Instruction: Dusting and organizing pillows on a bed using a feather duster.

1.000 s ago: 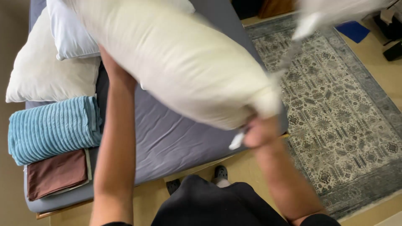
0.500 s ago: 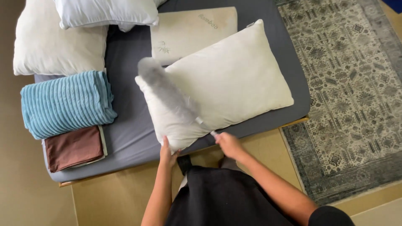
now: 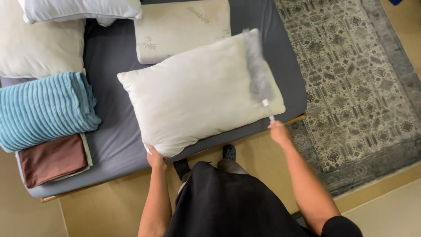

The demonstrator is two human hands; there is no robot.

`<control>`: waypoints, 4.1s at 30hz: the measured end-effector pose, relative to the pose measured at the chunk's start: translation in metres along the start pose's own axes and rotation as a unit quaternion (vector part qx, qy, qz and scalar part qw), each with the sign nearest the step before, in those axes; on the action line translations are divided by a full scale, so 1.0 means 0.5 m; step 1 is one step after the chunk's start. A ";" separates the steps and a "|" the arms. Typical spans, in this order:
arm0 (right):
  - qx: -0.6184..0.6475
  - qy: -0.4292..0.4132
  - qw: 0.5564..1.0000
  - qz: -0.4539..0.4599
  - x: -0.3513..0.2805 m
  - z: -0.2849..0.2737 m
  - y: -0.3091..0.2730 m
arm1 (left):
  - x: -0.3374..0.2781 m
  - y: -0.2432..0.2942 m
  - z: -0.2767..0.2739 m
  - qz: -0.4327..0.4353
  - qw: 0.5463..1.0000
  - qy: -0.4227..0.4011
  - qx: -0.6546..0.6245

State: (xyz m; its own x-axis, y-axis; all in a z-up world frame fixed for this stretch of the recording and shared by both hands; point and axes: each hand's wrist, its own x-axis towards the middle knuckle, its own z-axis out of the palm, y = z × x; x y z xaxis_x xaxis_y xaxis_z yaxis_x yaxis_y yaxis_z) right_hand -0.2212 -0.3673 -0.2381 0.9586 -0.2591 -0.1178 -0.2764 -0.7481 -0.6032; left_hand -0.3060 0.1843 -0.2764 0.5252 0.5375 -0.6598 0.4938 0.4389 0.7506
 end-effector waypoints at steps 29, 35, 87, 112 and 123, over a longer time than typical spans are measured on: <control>0.002 -0.028 0.984 0.175 -0.227 0.060 0.145 | -0.018 0.027 -0.029 -0.050 0.992 -0.015 0.116; 0.141 0.058 0.941 0.303 -0.068 -0.202 -0.155 | -0.025 0.010 -0.054 -0.045 0.988 -0.031 0.145; -0.089 -0.045 0.927 0.361 -0.372 0.030 0.053 | -0.076 0.143 -0.016 -0.138 0.958 -0.223 -0.119; -0.044 0.154 0.987 -0.004 -0.057 0.005 -0.105 | -0.062 0.026 -0.067 -0.052 0.987 -0.088 -0.123; -0.327 -0.345 0.827 -0.301 -0.095 -0.002 -0.503 | 0.037 -0.159 -0.078 0.014 0.977 -0.013 -0.212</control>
State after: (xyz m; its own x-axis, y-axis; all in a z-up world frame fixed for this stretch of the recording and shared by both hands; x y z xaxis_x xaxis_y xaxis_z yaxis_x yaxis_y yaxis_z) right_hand -0.1973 -0.1674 -0.0799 0.6846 0.5211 -0.5097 0.5028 -0.8439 -0.1874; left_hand -0.3628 0.1876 -0.3466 0.5549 0.5370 -0.6354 0.1513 0.6859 0.7118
